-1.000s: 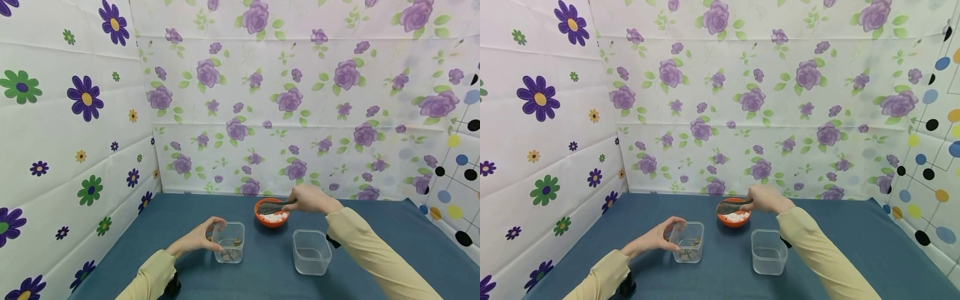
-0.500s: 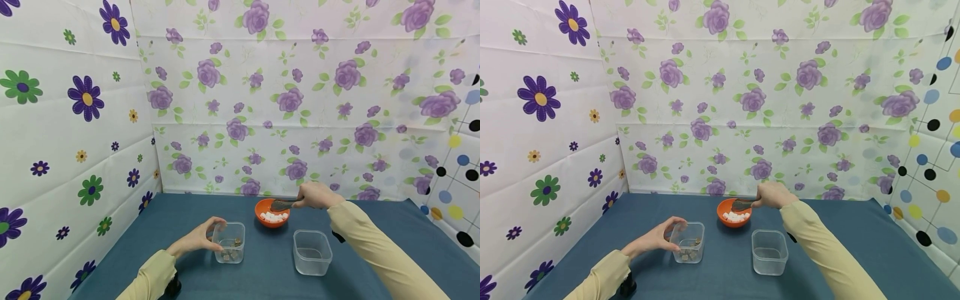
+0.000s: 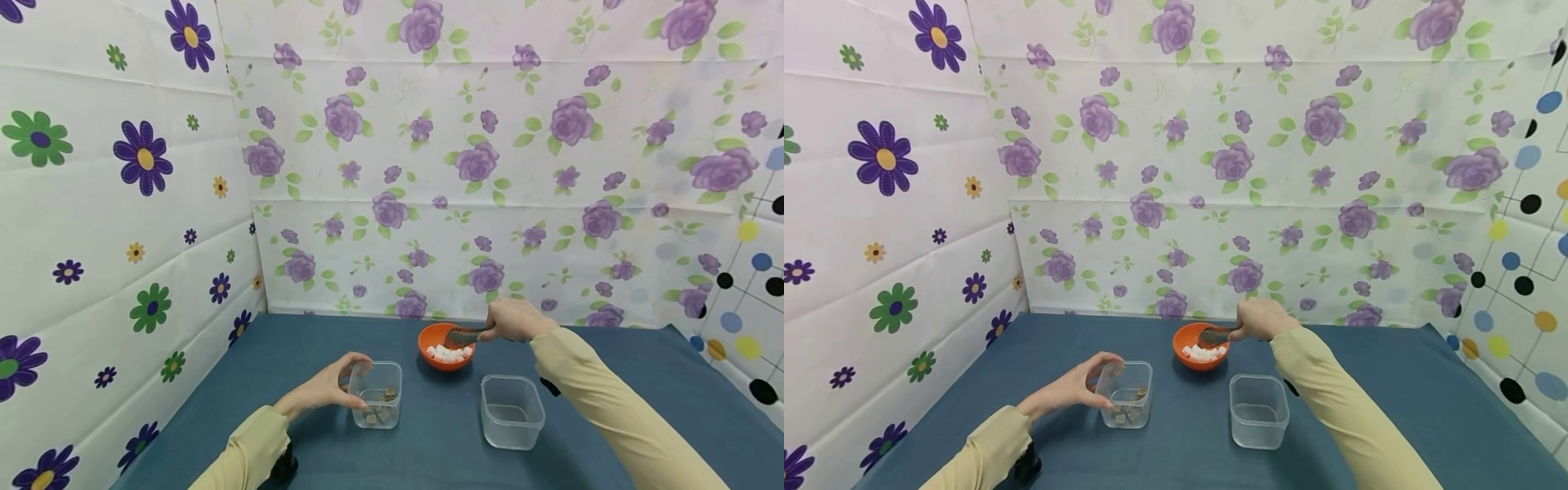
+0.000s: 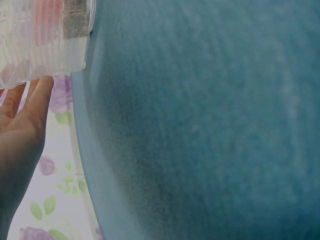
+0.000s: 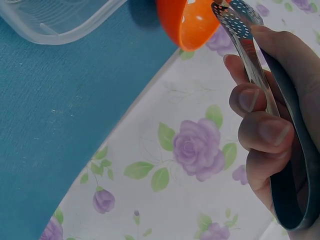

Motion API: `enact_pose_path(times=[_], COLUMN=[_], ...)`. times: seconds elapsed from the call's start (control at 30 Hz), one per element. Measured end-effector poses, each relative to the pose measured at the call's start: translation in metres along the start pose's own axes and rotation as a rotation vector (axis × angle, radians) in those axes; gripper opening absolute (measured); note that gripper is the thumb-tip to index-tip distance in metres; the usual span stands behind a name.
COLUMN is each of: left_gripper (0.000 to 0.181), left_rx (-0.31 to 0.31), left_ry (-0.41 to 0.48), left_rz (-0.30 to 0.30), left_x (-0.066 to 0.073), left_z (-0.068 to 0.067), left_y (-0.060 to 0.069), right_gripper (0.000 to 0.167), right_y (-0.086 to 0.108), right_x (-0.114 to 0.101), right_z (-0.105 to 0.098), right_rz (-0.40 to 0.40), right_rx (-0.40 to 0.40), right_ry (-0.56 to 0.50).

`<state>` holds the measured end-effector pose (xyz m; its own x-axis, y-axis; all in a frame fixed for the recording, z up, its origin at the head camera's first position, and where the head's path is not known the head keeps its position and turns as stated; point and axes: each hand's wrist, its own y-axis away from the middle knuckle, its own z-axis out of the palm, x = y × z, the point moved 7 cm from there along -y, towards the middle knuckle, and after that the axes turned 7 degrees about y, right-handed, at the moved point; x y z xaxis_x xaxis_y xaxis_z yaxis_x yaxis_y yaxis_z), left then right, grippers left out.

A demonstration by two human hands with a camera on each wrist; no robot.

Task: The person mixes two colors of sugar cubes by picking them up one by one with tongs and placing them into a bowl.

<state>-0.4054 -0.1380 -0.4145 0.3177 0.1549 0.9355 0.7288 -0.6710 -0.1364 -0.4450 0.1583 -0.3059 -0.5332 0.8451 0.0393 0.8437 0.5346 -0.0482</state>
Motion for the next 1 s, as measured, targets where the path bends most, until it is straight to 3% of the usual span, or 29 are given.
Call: enact_pose_path(times=[0.53,0.7,1.0], left_gripper=[0.064,0.064,0.065], left_rx=[-0.001,0.000,-0.003], left_ry=[-0.004,-0.005,-0.008], left_rz=[0.002,-0.001,-0.005], left_x=[0.000,0.000,0.001], left_z=[0.000,0.000,0.000], left_y=[0.000,0.000,0.000], right_gripper=[0.051,0.054,0.051], right_y=[0.002,0.002,0.003], right_x=[-0.002,-0.017,-0.065], right_z=[-0.001,-0.011,-0.033], right_rz=[0.039,-0.025,-0.184], right_rx=[-0.014,0.030,0.096], right_ry=[-0.007,0.026,0.096])
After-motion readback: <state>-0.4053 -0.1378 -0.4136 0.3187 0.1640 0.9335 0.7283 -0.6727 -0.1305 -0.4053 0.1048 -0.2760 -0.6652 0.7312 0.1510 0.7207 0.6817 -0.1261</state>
